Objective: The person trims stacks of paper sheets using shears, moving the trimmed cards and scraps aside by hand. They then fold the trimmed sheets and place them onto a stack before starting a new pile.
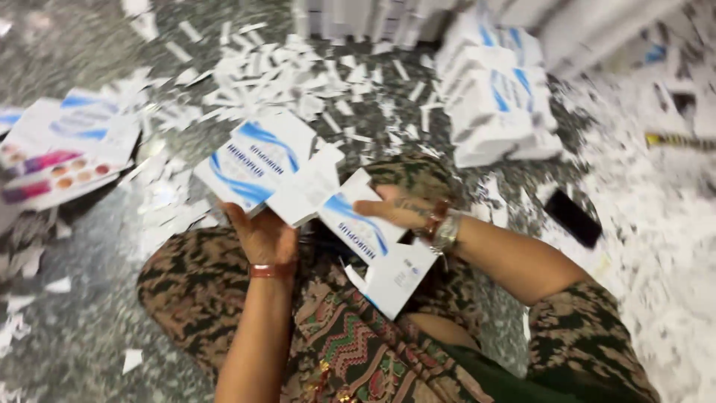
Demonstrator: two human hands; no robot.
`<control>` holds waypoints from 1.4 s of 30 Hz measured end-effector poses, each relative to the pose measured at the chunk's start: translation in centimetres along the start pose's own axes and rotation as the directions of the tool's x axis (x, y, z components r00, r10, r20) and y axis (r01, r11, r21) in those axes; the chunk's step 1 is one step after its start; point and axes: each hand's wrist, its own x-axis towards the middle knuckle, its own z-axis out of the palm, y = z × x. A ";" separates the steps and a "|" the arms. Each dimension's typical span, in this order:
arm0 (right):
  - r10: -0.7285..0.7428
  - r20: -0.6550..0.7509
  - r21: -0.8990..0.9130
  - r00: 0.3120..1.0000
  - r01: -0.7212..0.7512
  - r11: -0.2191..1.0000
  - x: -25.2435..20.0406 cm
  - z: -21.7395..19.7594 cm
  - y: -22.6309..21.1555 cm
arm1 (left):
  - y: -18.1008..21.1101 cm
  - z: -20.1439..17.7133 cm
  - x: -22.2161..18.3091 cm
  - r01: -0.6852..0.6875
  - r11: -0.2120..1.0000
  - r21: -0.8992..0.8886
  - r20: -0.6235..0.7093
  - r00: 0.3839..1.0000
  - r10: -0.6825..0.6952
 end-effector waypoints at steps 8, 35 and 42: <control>-0.040 -0.088 0.129 0.995 0.051 0.990 -6.6 -3.4 1.4 | -4.4 7.2 0.8 0.007 1.000 0.006 -0.045 0.999 -0.006; 0.350 -0.867 0.408 0.356 0.103 0.907 -3.9 -48.7 34.7 | -47.2 11.5 13.1 -0.887 -0.339 0.314 0.283 0.428 -0.858; 0.594 -0.645 0.192 0.481 -0.650 0.735 3.9 -46.8 34.6 | -46.1 11.2 13.1 -0.896 -0.200 0.396 0.412 0.368 -0.834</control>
